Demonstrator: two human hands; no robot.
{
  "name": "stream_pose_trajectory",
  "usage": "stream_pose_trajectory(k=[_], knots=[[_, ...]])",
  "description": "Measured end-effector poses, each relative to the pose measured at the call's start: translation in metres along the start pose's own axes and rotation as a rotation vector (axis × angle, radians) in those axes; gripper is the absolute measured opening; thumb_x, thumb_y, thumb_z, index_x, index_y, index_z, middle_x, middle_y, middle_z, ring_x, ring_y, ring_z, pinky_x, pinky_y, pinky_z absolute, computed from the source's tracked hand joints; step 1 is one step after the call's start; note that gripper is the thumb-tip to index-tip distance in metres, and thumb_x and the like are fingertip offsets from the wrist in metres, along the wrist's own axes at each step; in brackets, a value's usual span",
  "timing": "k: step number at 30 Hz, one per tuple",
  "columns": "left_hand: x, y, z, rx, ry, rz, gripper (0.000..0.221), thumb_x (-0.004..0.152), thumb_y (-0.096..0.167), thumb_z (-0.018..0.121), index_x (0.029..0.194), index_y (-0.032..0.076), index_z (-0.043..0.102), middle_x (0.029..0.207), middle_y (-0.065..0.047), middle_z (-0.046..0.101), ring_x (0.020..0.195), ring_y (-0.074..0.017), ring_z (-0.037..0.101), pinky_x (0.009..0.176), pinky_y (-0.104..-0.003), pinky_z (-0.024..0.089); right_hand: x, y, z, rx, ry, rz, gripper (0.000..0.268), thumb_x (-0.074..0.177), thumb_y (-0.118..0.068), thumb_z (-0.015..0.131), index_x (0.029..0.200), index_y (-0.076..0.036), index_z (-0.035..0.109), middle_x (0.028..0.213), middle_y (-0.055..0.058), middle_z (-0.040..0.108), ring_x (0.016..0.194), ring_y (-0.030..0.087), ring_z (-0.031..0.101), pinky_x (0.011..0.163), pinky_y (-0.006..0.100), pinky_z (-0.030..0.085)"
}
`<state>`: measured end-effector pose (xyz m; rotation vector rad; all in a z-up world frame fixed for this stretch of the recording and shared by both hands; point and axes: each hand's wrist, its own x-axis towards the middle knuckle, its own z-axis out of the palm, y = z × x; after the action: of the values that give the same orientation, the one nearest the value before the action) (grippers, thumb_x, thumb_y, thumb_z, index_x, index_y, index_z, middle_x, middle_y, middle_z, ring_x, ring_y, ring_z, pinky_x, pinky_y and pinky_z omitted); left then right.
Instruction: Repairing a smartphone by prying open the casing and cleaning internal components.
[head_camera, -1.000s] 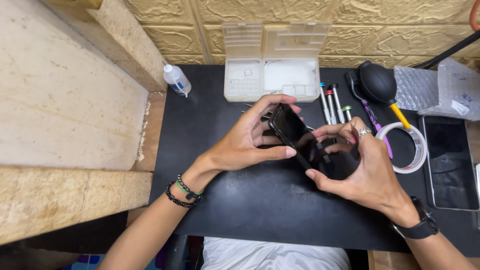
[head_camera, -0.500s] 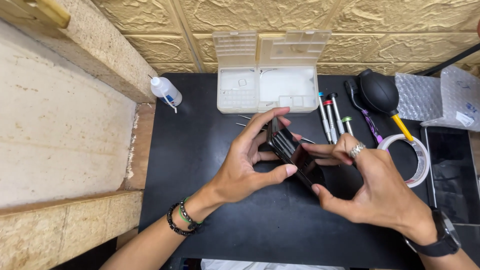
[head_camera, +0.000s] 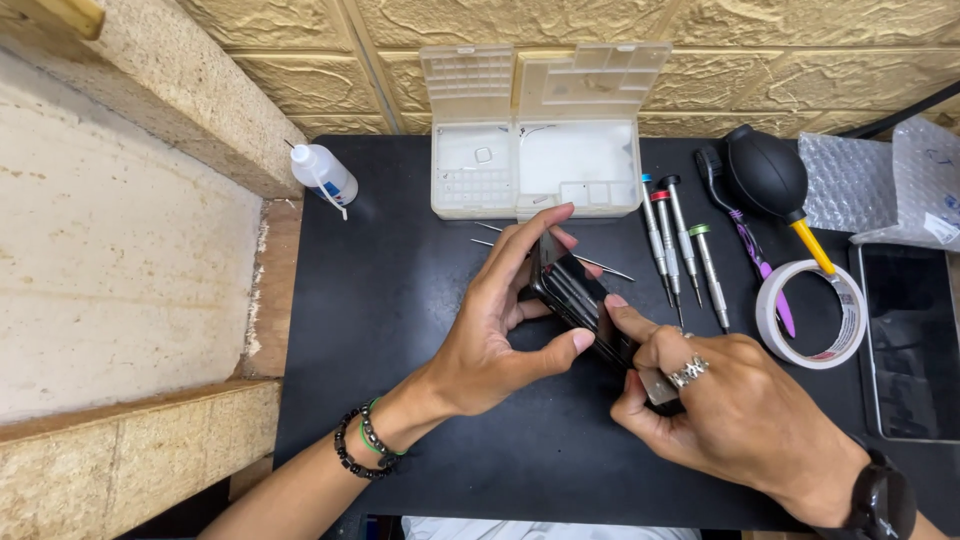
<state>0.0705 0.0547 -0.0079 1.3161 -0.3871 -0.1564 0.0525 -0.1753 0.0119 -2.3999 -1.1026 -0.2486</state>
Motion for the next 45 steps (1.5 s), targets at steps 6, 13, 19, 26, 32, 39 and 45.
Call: stream_pose_trajectory(k=[6, 13, 19, 26, 32, 39, 45], knots=[[-0.002, -0.011, -0.002, -0.084, 0.032, -0.016, 0.079, 0.091, 0.033, 0.073, 0.156, 0.013, 0.032, 0.138, -0.011, 0.046, 0.127, -0.0264, 0.062, 0.104, -0.040, 0.059, 0.017, -0.006, -0.011, -0.008, 0.000, 0.075, 0.029, 0.084, -0.013, 0.070, 0.077, -0.009, 0.042, 0.124, 0.015, 0.075, 0.071, 0.020, 0.078, 0.045, 0.031, 0.055], [0.000, -0.020, -0.005, -0.148, 0.070, -0.054, 0.076, 0.092, 0.017, 0.071, 0.157, 0.009, 0.032, 0.133, -0.011, 0.049, 0.123, -0.0276, 0.065, 0.100, -0.037, 0.061, -0.021, 0.021, -0.023, -0.213, -0.169, 0.332, 0.026, 0.087, -0.035, 0.060, 0.094, -0.010, 0.056, 0.083, 0.001, 0.063, 0.056, 0.034, 0.062, 0.052, 0.045, 0.046], [0.000, -0.024, -0.005, -0.230, 0.082, -0.043, 0.066, 0.094, 0.009, 0.071, 0.151, 0.008, 0.038, 0.131, -0.012, 0.050, 0.124, -0.0297, 0.065, 0.097, -0.033, 0.059, -0.037, 0.011, -0.034, -0.012, -0.197, 0.499, 0.027, 0.100, -0.024, 0.041, 0.112, -0.013, 0.061, 0.100, -0.001, 0.079, 0.085, 0.021, 0.078, 0.069, 0.037, 0.057], [0.001, -0.023, -0.005, -0.185, 0.123, -0.070, 0.064, 0.092, 0.011, 0.072, 0.147, 0.006, 0.041, 0.129, -0.013, 0.052, 0.123, -0.0345, 0.068, 0.102, -0.039, 0.060, -0.057, -0.003, -0.024, -0.173, -0.039, 0.284, 0.020, 0.098, -0.010, 0.060, 0.116, -0.007, 0.067, 0.106, 0.005, 0.065, 0.076, 0.017, 0.068, 0.061, 0.031, 0.056], [-0.001, -0.024, -0.004, -0.195, 0.117, -0.071, 0.059, 0.093, 0.009, 0.071, 0.144, 0.005, 0.042, 0.128, -0.013, 0.054, 0.125, -0.0387, 0.068, 0.110, -0.046, 0.057, -0.059, -0.006, -0.025, -0.236, 0.107, 0.128, 0.027, 0.094, -0.004, 0.076, 0.121, -0.002, 0.070, 0.099, 0.010, 0.067, 0.075, 0.015, 0.066, 0.062, 0.026, 0.056], [-0.002, -0.022, -0.004, -0.185, 0.115, -0.054, 0.059, 0.093, 0.009, 0.071, 0.144, 0.005, 0.042, 0.129, -0.013, 0.053, 0.124, -0.0390, 0.068, 0.108, -0.047, 0.058, -0.055, -0.006, -0.029, -0.219, 0.144, 0.045, 0.022, 0.097, 0.004, 0.069, 0.119, -0.001, 0.070, 0.095, 0.010, 0.067, 0.067, 0.015, 0.061, 0.054, 0.026, 0.047], [-0.003, -0.023, -0.004, -0.186, 0.121, -0.056, 0.058, 0.094, 0.008, 0.071, 0.144, 0.005, 0.042, 0.129, -0.013, 0.053, 0.125, -0.0402, 0.068, 0.109, -0.047, 0.058, -0.055, -0.006, -0.028, -0.267, 0.187, -0.002, 0.020, 0.096, 0.005, 0.071, 0.115, 0.000, 0.073, 0.092, 0.009, 0.067, 0.059, 0.015, 0.055, 0.052, 0.028, 0.044]])
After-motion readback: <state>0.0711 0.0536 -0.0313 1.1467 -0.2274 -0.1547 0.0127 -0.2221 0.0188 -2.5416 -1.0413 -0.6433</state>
